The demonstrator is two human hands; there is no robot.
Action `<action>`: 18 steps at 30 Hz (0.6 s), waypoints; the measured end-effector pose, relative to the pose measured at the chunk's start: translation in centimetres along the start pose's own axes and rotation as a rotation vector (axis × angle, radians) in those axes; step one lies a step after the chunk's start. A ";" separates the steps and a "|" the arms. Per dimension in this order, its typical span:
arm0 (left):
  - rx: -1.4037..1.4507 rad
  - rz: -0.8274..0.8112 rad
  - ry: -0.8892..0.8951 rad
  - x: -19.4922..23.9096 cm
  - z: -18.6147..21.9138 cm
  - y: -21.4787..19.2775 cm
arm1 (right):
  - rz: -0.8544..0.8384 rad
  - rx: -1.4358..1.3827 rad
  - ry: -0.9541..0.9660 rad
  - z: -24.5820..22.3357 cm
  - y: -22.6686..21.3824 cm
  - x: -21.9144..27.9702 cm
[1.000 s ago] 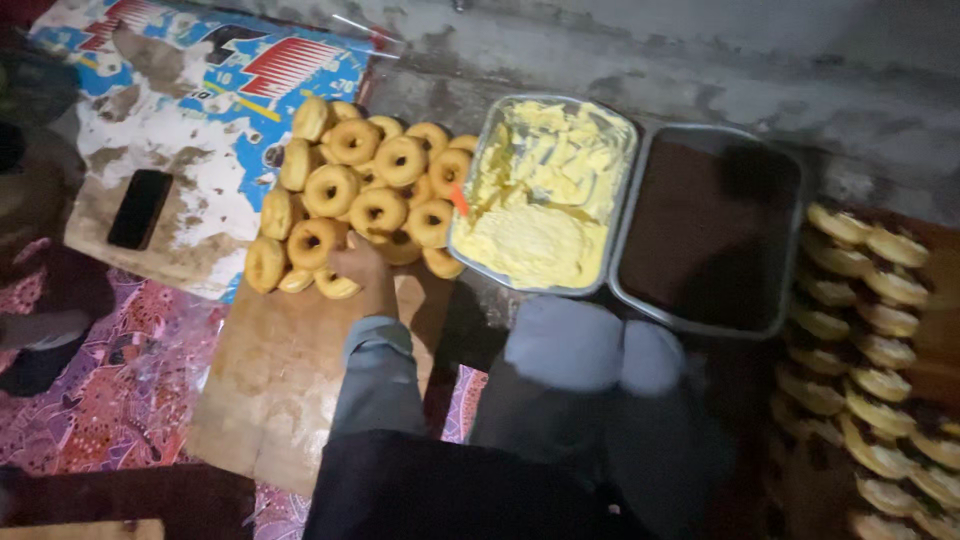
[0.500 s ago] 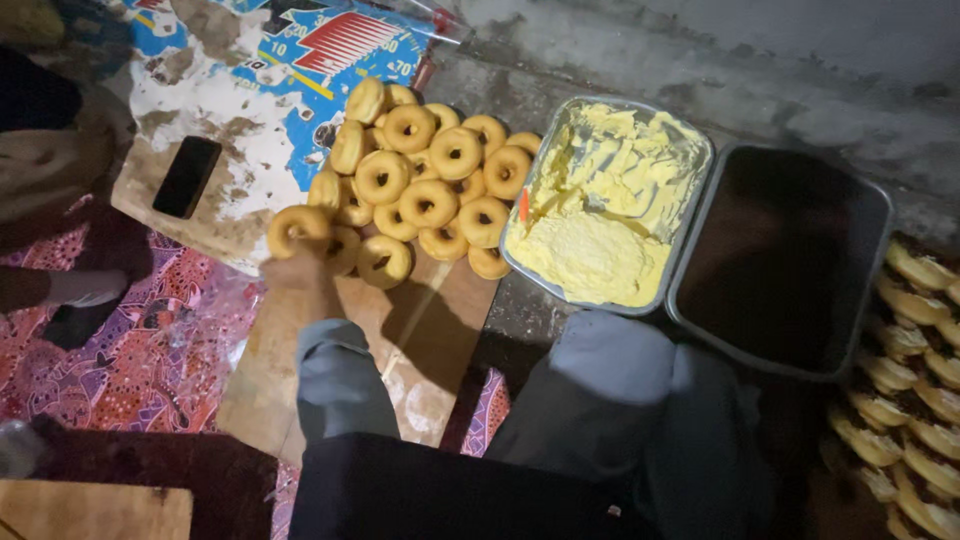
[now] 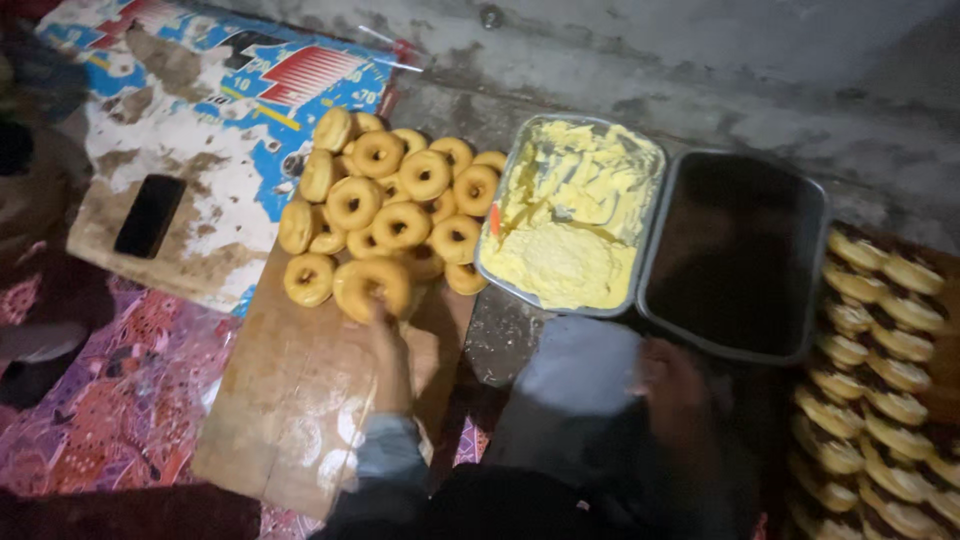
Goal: The person splits plain donuts in half, spreads a yellow filling on the bottom half, and dips the top half into a tray of dark crumbs before assembling them. The finished donuts are placed in a row on a wooden board.
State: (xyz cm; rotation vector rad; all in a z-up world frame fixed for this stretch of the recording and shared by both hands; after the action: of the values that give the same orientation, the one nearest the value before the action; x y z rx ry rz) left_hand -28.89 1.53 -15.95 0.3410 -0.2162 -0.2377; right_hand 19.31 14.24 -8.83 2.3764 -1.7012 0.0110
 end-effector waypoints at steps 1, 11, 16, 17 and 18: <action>0.029 -0.141 -0.042 5.9 -1.4 1.6 | -0.071 -0.454 0.158 1.3 3.1 -0.4; 0.158 -0.446 -0.711 20.4 3.2 7.0 | -0.146 -0.074 -0.210 -2.2 13.3 -2.0; 0.243 -0.471 -0.656 18.9 0.8 8.4 | -0.695 0.772 -0.749 -5.5 16.8 -2.2; 0.269 -0.494 -0.670 18.7 0.8 8.5 | -0.769 0.737 -0.696 -6.0 16.9 -3.5; 0.269 -0.490 -0.692 18.7 1.0 8.6 | -0.842 0.700 -0.642 -6.5 17.0 -5.0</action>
State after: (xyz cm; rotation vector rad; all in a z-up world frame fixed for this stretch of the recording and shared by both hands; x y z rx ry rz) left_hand -9.75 4.20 -8.85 0.5702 -0.8548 -0.8161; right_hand 2.52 14.83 -0.23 3.7627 -0.7386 -0.3830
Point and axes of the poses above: each hand's wrist, its own x-axis away from the middle knuckle, its own y-axis out of the palm, z = x × y, the point moved 1 cm from there along -x, towards the middle knuckle, and after that the axes turned 13 degrees about -x, right-handed, at the moved point
